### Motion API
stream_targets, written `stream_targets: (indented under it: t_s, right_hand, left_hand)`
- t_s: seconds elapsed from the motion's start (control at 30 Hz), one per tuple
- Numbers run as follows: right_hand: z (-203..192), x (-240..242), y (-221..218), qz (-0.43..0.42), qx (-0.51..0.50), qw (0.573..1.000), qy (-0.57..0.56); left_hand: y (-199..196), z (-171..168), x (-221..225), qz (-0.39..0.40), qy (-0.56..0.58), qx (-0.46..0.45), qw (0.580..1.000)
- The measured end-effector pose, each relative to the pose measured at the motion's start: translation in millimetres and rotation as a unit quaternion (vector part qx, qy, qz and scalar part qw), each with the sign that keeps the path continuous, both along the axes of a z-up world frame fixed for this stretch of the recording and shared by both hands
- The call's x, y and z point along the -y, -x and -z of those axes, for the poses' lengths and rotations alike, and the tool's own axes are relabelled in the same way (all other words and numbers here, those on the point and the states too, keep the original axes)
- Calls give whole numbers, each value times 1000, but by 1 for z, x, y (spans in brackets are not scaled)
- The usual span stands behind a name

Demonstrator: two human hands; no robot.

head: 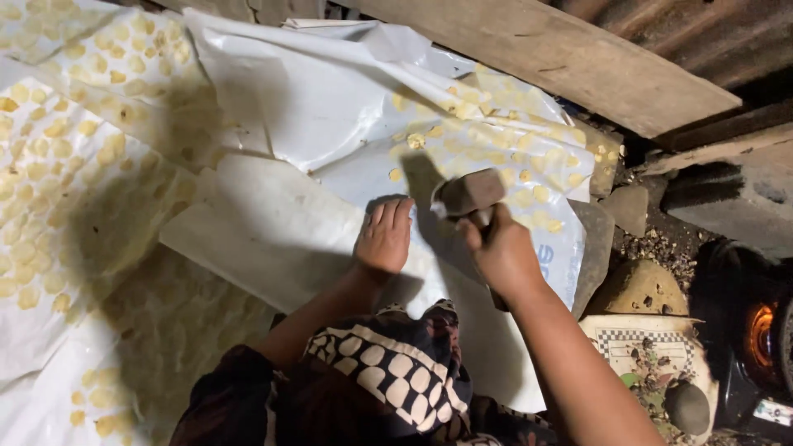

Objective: Roasting nuts in a pan and then peeling or crushing them using a stone and a mallet

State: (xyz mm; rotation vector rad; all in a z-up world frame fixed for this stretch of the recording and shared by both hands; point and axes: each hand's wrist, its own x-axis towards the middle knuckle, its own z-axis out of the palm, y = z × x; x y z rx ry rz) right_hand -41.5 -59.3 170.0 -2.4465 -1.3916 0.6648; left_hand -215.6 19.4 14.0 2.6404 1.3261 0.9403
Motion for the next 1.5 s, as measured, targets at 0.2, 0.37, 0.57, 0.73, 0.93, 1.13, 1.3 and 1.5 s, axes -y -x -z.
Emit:
stream_targets:
  t_s: [0.2, 0.37, 0.57, 0.73, 0.93, 1.13, 1.3, 1.5]
  right_hand:
    - [55, 20, 15, 18, 55, 995, -79]
    - [71, 13, 11, 16, 51, 998, 26]
    - [17, -12, -6, -6, 10, 1000, 13]
    - [25, 19, 15, 26, 76, 995, -66]
    - [54, 6, 19, 0, 8, 999, 52]
    - [-9, 1, 6, -19, 9, 1000, 0]
    - [45, 30, 13, 40, -1, 999, 36]
    - [26, 80, -10, 76, -24, 995, 62]
  left_hand:
    - [1, -11, 5, 13, 9, -13, 1000]
    - [0, -8, 9, 34, 43, -14, 998]
    - [0, -9, 2, 21, 6, -9, 1000]
    - [-1, -6, 5, -4, -7, -4, 1000]
    - [1, -16, 5, 9, -29, 10, 999]
    - [-2, -18, 5, -16, -47, -5, 999]
    - [2, -13, 5, 19, 11, -14, 1000]
    - [2, -12, 2, 34, 17, -22, 999]
